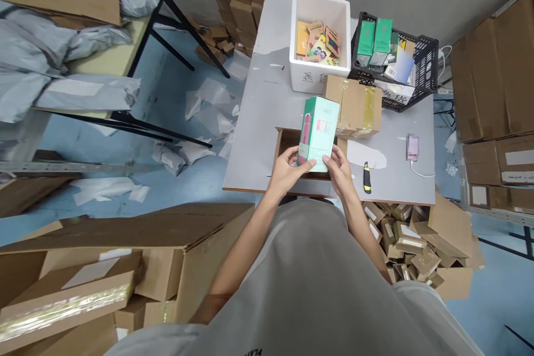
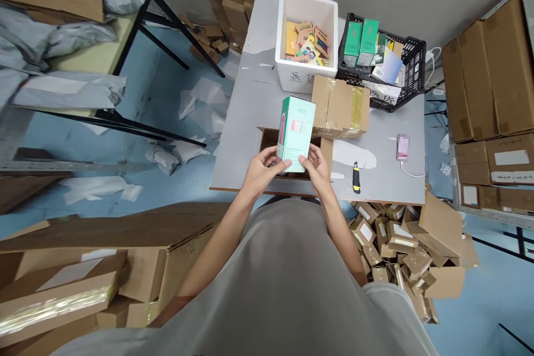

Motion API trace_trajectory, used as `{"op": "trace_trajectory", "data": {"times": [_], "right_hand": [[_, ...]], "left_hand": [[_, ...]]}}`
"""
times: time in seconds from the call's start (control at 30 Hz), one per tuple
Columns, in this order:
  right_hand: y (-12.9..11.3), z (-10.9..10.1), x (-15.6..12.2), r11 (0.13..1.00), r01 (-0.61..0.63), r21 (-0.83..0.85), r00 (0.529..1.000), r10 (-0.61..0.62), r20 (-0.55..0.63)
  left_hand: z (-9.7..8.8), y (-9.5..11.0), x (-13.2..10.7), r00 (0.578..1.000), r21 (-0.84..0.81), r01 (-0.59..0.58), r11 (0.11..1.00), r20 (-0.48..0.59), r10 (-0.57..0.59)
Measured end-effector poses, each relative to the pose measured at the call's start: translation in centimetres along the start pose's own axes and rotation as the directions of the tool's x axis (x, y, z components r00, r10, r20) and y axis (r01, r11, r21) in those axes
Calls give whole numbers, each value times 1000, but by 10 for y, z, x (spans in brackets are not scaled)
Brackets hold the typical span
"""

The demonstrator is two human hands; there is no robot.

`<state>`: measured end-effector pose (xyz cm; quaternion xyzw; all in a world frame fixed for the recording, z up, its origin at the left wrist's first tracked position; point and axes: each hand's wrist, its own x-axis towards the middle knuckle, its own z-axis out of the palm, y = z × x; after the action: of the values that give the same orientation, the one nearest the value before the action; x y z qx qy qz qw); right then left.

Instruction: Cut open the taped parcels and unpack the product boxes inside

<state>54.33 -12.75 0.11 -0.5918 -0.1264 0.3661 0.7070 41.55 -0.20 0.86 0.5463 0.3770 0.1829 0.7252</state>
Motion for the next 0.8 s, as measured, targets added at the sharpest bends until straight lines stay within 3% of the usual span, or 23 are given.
{"op": "trace_trajectory", "data": {"times": [0.07,0.13,0.23,0.3,0.37,0.43,0.53,0.6,0.7,0.8], "right_hand": [[-4,-2,10,999,33,-38,999,-34,-20],[-8,-3,21,998,51,-40,998,-52,-39],[-10,-2,35,999,46,9,998,-46,-34],[-10,0,39,998,51,24,998,-51,-23],[-10,1,39,998,65,17,998,-65,-12],[-10,-2,39,997,81,1,997,-81,-15],[-16,-10,42,993,117,-28,992,-118,-53],[-23,-17,46,984,169,-54,982,-173,-80],[-38,-26,54,967,228,-114,970,-236,-60],[-53,-28,56,952,238,-193,971,-239,22]], "left_hand": [[3,1,-3,983,192,-128,973,-104,149],[7,3,-8,925,428,-253,868,-156,347],[13,5,-17,821,643,-363,675,-122,558],[16,4,-21,792,685,-378,623,-109,601],[15,3,-22,793,679,-373,632,-119,597],[12,0,-19,820,612,-363,702,-148,553],[3,-6,-11,910,371,-302,878,-163,381],[-4,-10,-3,964,160,-227,961,-101,245],[-13,-13,5,993,-66,-113,991,18,115],[-21,-13,9,996,-117,-59,991,64,67]]}}
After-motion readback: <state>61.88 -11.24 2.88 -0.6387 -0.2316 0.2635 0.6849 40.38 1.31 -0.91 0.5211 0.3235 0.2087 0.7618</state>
